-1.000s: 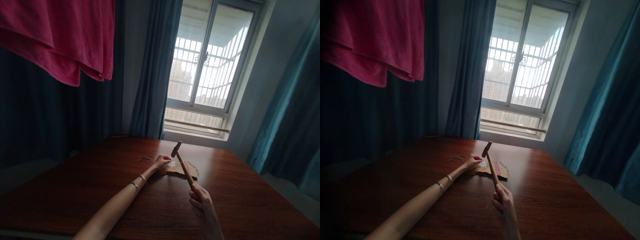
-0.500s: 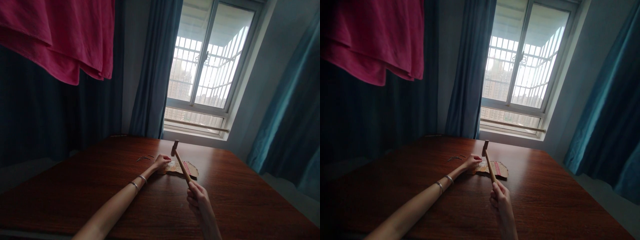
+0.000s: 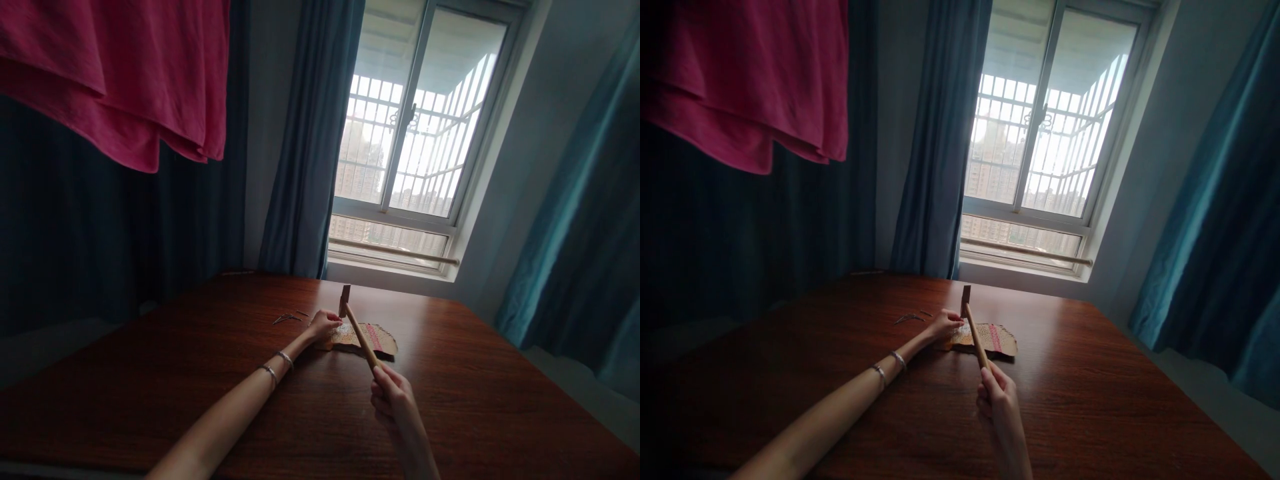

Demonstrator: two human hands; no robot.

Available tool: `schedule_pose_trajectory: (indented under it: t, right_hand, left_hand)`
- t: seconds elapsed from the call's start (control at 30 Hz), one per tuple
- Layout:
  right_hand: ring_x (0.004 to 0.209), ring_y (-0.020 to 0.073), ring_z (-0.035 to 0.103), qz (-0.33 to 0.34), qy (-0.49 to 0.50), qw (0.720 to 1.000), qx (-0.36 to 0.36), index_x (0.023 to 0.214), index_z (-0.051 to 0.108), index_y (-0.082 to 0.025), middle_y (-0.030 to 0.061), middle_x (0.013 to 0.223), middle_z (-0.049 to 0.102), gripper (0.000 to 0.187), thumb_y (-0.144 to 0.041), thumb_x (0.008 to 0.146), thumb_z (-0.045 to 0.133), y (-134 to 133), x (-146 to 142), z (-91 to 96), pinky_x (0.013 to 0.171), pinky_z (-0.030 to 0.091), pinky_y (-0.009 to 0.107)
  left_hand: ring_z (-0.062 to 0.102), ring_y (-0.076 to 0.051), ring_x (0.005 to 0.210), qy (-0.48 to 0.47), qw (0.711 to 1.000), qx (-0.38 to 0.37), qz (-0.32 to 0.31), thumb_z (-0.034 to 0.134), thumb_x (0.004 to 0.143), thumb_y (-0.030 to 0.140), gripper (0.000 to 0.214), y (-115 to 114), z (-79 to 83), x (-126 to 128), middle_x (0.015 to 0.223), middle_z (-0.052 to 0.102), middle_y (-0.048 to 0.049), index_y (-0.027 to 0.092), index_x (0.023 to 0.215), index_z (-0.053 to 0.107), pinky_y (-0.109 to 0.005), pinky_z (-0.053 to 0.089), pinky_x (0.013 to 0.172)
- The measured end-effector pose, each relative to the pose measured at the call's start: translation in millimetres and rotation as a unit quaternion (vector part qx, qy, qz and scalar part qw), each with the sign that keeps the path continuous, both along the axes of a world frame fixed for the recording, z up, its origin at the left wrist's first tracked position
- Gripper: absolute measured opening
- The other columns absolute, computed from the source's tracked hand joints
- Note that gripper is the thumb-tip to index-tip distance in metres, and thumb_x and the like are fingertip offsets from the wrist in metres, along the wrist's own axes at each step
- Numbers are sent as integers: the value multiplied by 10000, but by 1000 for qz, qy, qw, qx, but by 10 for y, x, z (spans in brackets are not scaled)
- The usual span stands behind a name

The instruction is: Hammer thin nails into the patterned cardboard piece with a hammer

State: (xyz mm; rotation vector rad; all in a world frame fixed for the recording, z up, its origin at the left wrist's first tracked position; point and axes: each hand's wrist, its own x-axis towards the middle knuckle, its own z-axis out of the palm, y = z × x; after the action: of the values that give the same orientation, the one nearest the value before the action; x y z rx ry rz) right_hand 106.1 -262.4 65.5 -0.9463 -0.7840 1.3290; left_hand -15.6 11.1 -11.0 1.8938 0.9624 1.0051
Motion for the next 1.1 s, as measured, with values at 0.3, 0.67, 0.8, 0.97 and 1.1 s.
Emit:
schedule_pose_trajectory:
  t: [0.3,0.67,0.8,0.97,1.1]
  right_hand:
    - [341,-11,165,9,2,1000,10,775,444,-188,-116,495,303,327,-437,697,640,-20,-2,-11,297,94,118]
    - [347,-9,143,8,6,1000,6,811,452,-185,-121,490,299,331,-422,691,650,-7,-2,-37,291,88,117]
    - [353,-9,150,7,3,1000,14,810,456,-185,-112,509,314,305,-417,715,631,-24,9,-15,293,89,118]
    - [349,-8,160,13,12,1000,5,788,455,-187,-112,499,320,312,-418,701,645,-19,25,-35,292,96,117]
    - [336,-10,151,-6,16,1000,13,809,502,-174,-111,489,331,332,-435,677,660,-20,91,-51,290,87,121]
  left_hand:
    - [585,-155,608,2,1000,16,4,654,610,355,286,22,-30,0,654,676,-62,87,699,699,-228,384,548]
    - [586,-160,631,14,1000,6,14,648,606,363,279,23,-30,11,649,675,-52,103,692,701,-228,387,561]
    - [586,-157,630,-10,1000,5,-4,660,595,352,286,8,-16,3,683,681,-67,97,718,704,-229,394,571]
    - [573,-149,593,15,1000,12,8,643,616,379,293,7,-11,-7,625,664,-53,98,680,695,-222,376,536]
    - [600,-171,665,-4,1000,11,-8,651,606,360,304,0,-3,-17,719,687,-79,92,742,699,-233,413,587]
